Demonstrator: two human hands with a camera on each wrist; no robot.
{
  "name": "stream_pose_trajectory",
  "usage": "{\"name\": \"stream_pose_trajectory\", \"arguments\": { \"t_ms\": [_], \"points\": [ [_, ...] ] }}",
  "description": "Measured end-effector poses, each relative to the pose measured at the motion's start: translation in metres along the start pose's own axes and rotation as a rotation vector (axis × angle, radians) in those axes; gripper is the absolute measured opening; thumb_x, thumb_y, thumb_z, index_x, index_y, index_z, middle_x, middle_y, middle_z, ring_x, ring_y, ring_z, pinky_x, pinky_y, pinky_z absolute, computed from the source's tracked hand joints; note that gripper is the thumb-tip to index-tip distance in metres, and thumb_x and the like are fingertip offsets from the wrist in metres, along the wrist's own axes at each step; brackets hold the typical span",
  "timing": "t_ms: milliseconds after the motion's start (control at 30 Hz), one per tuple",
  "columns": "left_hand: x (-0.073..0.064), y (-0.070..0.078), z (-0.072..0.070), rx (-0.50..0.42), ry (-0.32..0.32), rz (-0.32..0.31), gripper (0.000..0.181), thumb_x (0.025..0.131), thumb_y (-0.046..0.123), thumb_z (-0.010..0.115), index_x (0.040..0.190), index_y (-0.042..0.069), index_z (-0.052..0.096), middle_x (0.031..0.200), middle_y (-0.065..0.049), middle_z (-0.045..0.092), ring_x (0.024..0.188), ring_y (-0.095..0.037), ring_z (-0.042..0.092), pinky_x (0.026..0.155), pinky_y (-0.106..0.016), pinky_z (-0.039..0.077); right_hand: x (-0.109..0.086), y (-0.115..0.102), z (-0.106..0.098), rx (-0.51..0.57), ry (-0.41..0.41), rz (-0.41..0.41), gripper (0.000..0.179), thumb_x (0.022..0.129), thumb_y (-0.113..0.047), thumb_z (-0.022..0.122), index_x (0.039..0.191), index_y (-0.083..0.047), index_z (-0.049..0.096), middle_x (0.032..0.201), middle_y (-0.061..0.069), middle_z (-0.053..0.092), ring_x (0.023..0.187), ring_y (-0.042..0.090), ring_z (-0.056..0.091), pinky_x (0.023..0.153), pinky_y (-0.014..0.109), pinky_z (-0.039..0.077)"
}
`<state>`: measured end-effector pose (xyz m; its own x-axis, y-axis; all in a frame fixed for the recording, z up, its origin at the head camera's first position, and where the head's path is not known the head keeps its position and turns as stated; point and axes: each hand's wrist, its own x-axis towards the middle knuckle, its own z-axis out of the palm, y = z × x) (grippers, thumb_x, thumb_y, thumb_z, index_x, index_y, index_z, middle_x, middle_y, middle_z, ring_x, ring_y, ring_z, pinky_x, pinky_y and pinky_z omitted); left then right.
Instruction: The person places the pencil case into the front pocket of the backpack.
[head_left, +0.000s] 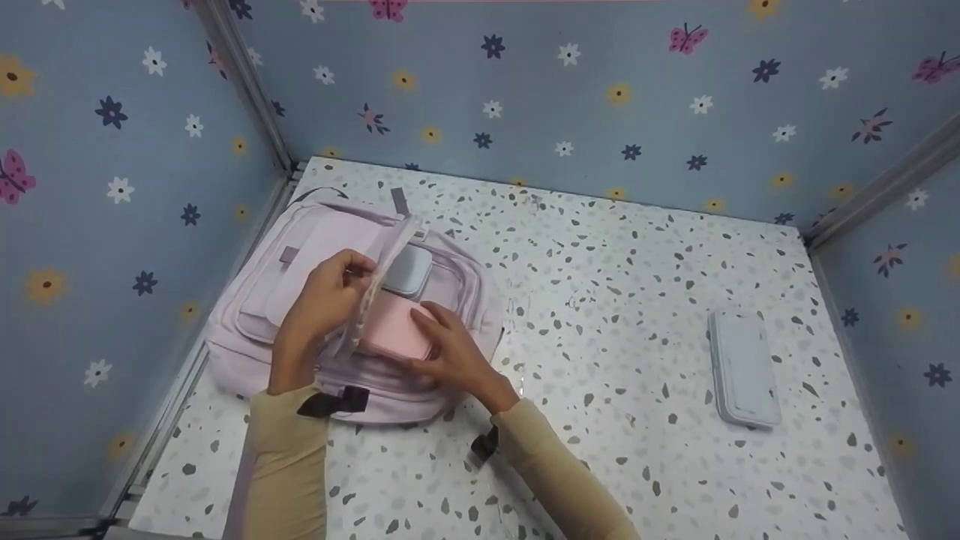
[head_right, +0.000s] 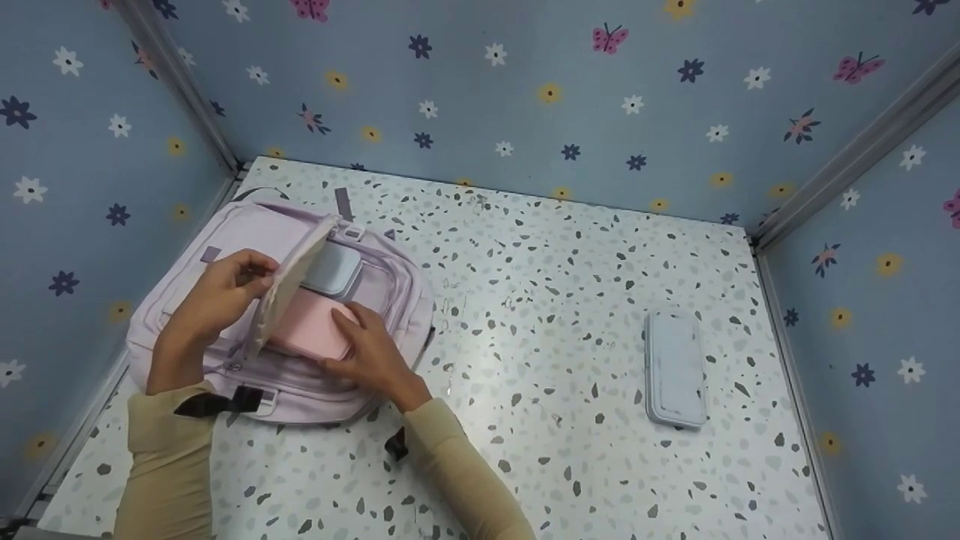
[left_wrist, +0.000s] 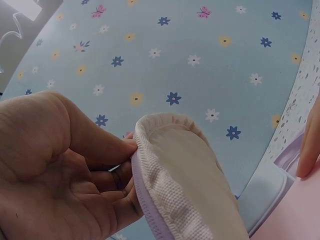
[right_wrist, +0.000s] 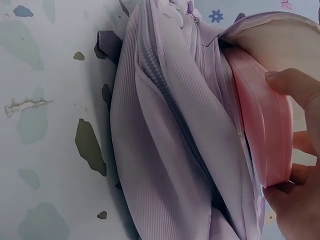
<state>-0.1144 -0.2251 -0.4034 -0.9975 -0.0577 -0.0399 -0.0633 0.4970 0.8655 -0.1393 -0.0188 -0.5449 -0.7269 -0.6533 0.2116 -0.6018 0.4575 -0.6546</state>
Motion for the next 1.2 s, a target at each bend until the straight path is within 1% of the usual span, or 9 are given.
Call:
{"name": "stream_pose_trajectory", "arguments": {
  "t_ms": [167, 333, 467, 600, 800, 933, 1033, 1200],
  "points": [
    [-0.001, 0.0, 0.0, 0.004, -0.005, -0.009, 0.022, 0.093, 0.001, 0.045, 0.111, -0.004, 0.056, 0.106, -0.019, 0.058, 0.097, -0.028, 0.053, 0.087, -0.036, 0.04, 0.003, -0.001, 0.0, -0.012, 0.002, -0.008, 0.081, 0.077, -0.036, 0.075, 0.144, -0.008, 0.041, 0.149, 0.015, 0.037, 0.137, 0.026, 0.035, 0.113, 0.037, 0.029],
    [-0.001, 0.0, -0.001, 0.0, 0.0, -0.022, 0.023, 0.092, 0.0, 0.045, 0.111, -0.005, 0.056, 0.106, -0.019, 0.057, 0.098, -0.029, 0.051, 0.088, -0.037, 0.039, 0.001, -0.002, 0.002, -0.015, 0.006, -0.002, 0.081, 0.079, -0.04, 0.075, 0.145, -0.009, 0.041, 0.15, 0.015, 0.034, 0.138, 0.026, 0.033, 0.113, 0.037, 0.029],
    [-0.002, 0.0, -0.002, 0.004, 0.006, -0.034, 0.024, 0.092, 0.0, 0.044, 0.112, -0.005, 0.055, 0.106, -0.019, 0.056, 0.098, -0.028, 0.05, 0.088, -0.037, 0.038, -0.003, -0.004, 0.003, -0.026, 0.017, 0.021, 0.081, 0.08, -0.044, 0.073, 0.145, -0.01, 0.04, 0.151, 0.017, 0.032, 0.139, 0.028, 0.032, 0.114, 0.039, 0.028],
    [-0.002, 0.0, -0.003, 0.008, 0.006, -0.026, 0.024, 0.093, 0.0, 0.044, 0.113, -0.005, 0.055, 0.106, -0.019, 0.056, 0.098, -0.028, 0.05, 0.088, -0.037, 0.039, -0.007, -0.007, 0.004, -0.028, 0.053, 0.057, 0.082, 0.078, -0.046, 0.075, 0.144, -0.01, 0.041, 0.15, 0.018, 0.032, 0.139, 0.03, 0.032, 0.113, 0.039, 0.029],
    [-0.002, 0.0, -0.003, 0.004, 0.003, -0.023, 0.024, 0.093, -0.001, 0.043, 0.113, -0.006, 0.054, 0.106, -0.02, 0.055, 0.098, -0.028, 0.05, 0.088, -0.036, 0.039, -0.013, -0.008, 0.003, 0.001, 0.096, 0.078, 0.084, 0.077, -0.043, 0.077, 0.143, -0.006, 0.041, 0.146, 0.021, 0.035, 0.136, 0.032, 0.036, 0.111, 0.04, 0.032],
    [-0.002, 0.0, -0.003, 0.0, 0.002, -0.028, 0.024, 0.093, -0.001, 0.043, 0.113, -0.006, 0.054, 0.106, -0.02, 0.055, 0.097, -0.028, 0.05, 0.087, -0.035, 0.039, -0.017, -0.008, 0.002, 0.033, 0.094, 0.089, 0.083, 0.078, -0.04, 0.077, 0.143, -0.003, 0.04, 0.145, 0.019, 0.037, 0.135, 0.03, 0.038, 0.111, 0.039, 0.033],
    [-0.003, 0.001, -0.003, 0.003, 0.001, -0.022, 0.024, 0.093, -0.001, 0.043, 0.113, -0.006, 0.054, 0.106, -0.019, 0.055, 0.097, -0.028, 0.05, 0.087, -0.034, 0.039, -0.018, -0.007, 0.001, 0.044, 0.089, 0.082, 0.081, 0.08, -0.037, 0.076, 0.143, -0.002, 0.039, 0.144, 0.017, 0.038, 0.134, 0.028, 0.039, 0.11, 0.037, 0.034],
    [-0.003, 0.001, -0.003, 0.004, 0.001, -0.008, 0.023, 0.094, -0.002, 0.043, 0.113, -0.006, 0.055, 0.105, -0.019, 0.055, 0.097, -0.027, 0.05, 0.085, -0.034, 0.039, -0.016, -0.007, -0.001, 0.046, 0.076, 0.09, 0.079, 0.081, -0.034, 0.076, 0.143, -0.004, 0.039, 0.143, 0.015, 0.039, 0.133, 0.025, 0.041, 0.111, 0.034, 0.034]
  ]
}}
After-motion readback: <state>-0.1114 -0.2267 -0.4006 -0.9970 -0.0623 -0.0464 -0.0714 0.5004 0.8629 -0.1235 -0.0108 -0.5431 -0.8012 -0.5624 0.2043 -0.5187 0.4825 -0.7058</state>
